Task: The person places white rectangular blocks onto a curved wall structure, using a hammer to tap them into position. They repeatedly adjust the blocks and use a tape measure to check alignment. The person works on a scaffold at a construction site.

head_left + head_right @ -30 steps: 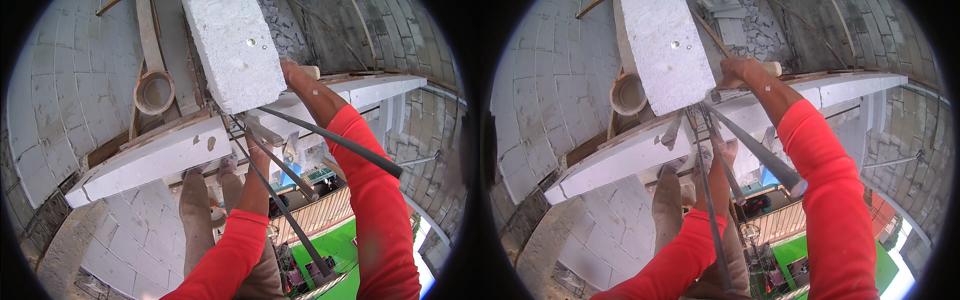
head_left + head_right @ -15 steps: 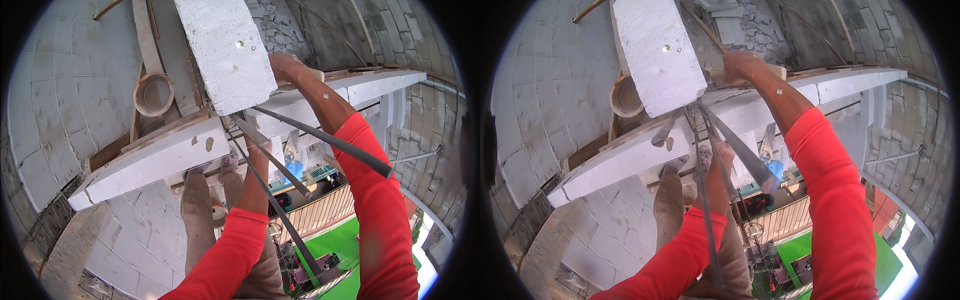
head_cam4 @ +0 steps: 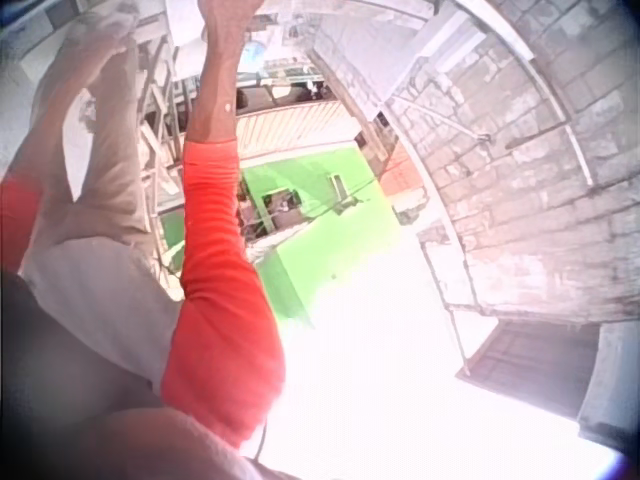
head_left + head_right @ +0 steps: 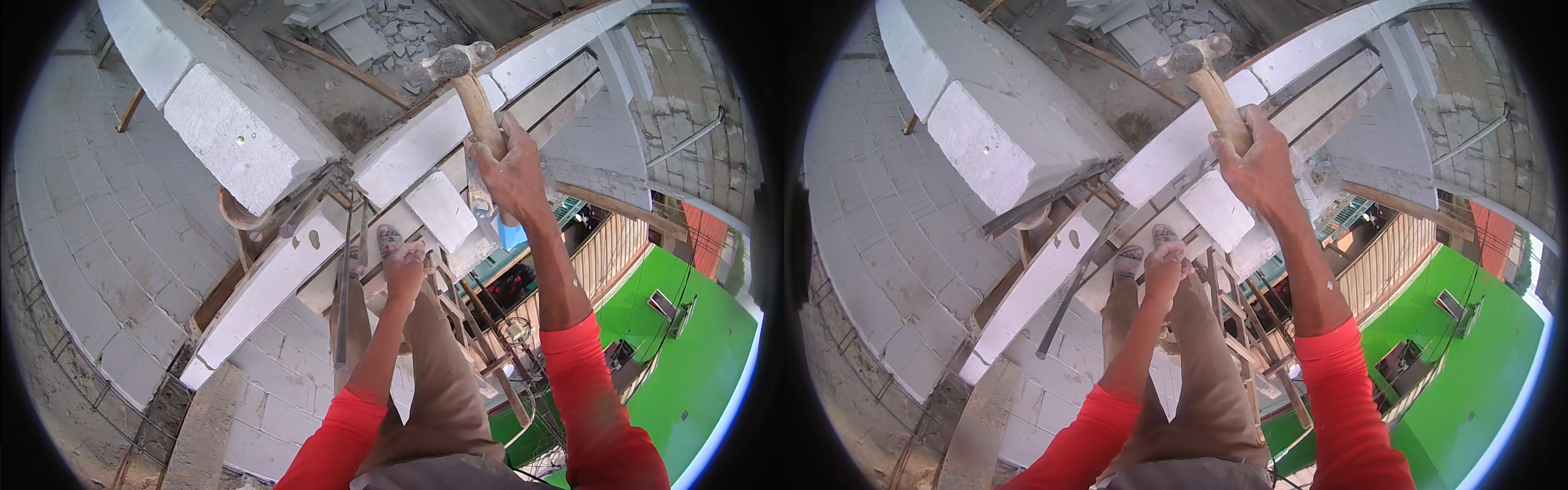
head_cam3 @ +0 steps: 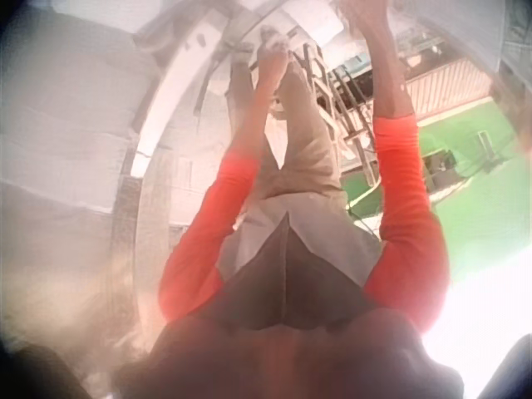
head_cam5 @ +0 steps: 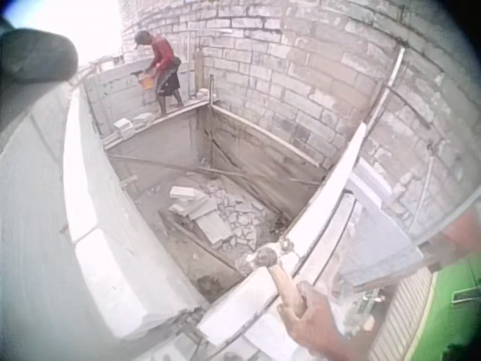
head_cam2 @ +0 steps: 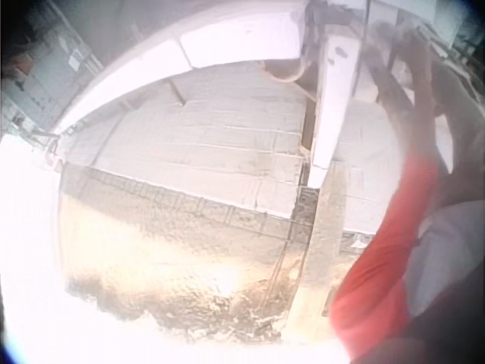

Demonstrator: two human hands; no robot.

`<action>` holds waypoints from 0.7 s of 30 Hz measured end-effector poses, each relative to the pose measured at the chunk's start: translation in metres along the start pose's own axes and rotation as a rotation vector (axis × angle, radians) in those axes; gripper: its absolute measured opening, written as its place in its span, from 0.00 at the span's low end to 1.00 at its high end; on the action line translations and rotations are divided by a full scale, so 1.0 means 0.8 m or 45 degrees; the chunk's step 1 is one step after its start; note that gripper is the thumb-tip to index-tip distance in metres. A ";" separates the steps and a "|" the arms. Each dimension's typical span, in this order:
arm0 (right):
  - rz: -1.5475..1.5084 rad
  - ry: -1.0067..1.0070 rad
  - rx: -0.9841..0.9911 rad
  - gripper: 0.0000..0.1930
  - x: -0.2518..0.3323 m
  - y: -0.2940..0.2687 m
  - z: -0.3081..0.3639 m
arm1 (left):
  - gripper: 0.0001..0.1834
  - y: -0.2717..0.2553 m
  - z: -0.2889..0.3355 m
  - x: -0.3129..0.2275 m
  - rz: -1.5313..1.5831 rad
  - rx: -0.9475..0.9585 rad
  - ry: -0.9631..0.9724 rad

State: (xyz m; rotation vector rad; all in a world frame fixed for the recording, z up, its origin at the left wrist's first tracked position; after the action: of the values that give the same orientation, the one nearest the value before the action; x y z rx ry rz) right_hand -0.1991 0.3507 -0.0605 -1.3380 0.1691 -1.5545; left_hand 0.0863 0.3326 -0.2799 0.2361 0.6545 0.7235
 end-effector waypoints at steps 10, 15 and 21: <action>-0.236 0.206 -0.219 0.18 -0.113 0.035 0.154 | 0.20 0.066 0.043 -0.289 -1.400 -0.073 0.832; 0.035 -0.071 -0.266 0.21 -0.099 0.039 0.125 | 0.24 0.011 -0.049 -0.285 -1.561 -0.394 0.642; 0.152 -0.209 -0.210 0.22 -0.081 0.047 0.095 | 0.20 0.004 -0.073 -0.287 -1.637 -0.372 0.498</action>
State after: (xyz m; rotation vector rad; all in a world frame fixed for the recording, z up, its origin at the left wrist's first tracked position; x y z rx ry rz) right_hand -0.1268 0.4188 -0.0997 -1.5496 0.2744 -1.3478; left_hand -0.0817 0.1781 -0.2159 -0.5906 0.8894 -0.4003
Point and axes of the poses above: each hand's wrist, its own z-axis away from the middle knuckle, its own y-axis out of the palm, x = y × z, the point moved 9 cm from there along -z, towards the middle knuckle, and after that the axes turned 14 degrees about x, right-handed, at the moved point
